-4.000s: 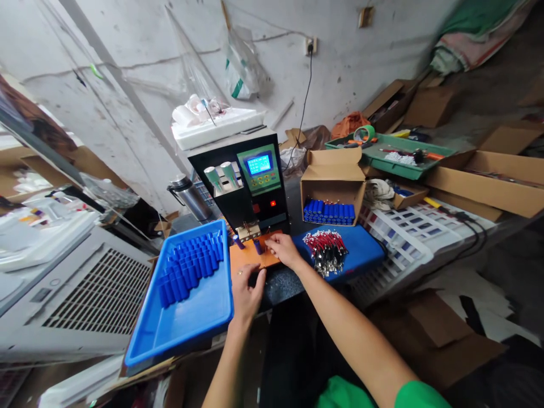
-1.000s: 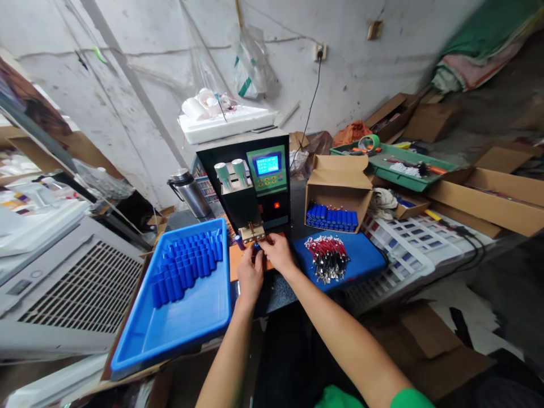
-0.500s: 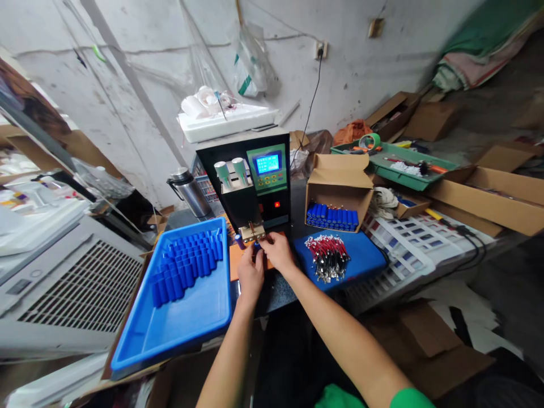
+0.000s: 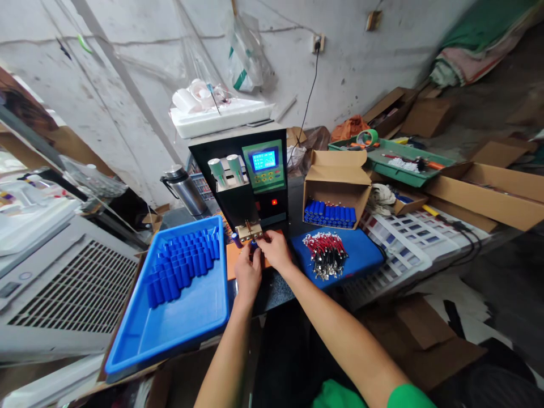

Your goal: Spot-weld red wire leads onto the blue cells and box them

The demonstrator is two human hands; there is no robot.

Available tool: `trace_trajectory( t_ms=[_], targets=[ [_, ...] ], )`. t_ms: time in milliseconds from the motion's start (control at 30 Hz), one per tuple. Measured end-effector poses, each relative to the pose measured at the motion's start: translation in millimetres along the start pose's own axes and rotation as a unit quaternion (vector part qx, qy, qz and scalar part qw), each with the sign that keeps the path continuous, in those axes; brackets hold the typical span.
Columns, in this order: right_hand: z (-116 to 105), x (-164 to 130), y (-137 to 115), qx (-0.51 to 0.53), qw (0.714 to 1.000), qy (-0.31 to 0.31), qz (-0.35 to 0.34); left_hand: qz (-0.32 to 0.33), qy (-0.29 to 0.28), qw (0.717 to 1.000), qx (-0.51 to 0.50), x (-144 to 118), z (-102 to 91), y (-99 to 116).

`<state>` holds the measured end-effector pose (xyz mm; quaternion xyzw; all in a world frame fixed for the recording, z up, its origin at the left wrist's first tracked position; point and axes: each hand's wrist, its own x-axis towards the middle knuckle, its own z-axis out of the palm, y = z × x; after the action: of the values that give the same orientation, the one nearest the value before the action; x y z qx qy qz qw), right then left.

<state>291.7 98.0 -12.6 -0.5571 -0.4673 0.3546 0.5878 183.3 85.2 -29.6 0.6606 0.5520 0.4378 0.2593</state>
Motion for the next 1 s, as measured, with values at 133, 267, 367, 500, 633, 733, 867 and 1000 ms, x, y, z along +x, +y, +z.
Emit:
trace_trajectory(
  t_ms=[133,267,367,500,633,733,867,1000],
  targets=[
    [0.1,-0.2,-0.4,-0.008,1.0,0.002,0.001,0.001,-0.001,1.0,-0.004,0.1,0.9,-2.9],
    [-0.2,0.4,0.4,-0.009,1.0,0.001,0.004,0.004,0.004,1.0,-0.003,1.7,1.7,-6.4],
    [-0.4,1.7,3.3,-0.006,1.0,-0.006,0.005,0.001,-0.001,1.0,-0.017,3.6,1.0,-4.0],
    [-1.9,3.7,10.2,0.008,1.0,-0.017,0.004,0.0,-0.022,0.998,-0.057,6.3,-1.2,3.3],
    [-14.9,2.5,12.6,0.032,0.999,-0.023,0.005,-0.003,-0.037,0.996,-0.081,10.5,-1.1,5.6],
    [-39.0,-1.2,9.3,0.064,0.998,-0.012,0.004,-0.002,-0.025,0.998,-0.06,14.0,-1.6,3.9],
    [-95.0,-3.5,9.5,0.089,0.995,0.044,0.006,0.004,-0.023,0.999,-0.031,11.8,-7.3,2.5],
    [-170.5,-1.2,28.6,0.034,0.977,0.208,-0.041,0.022,-0.023,0.999,-0.022,0.2,-4.8,8.5]
  ],
)
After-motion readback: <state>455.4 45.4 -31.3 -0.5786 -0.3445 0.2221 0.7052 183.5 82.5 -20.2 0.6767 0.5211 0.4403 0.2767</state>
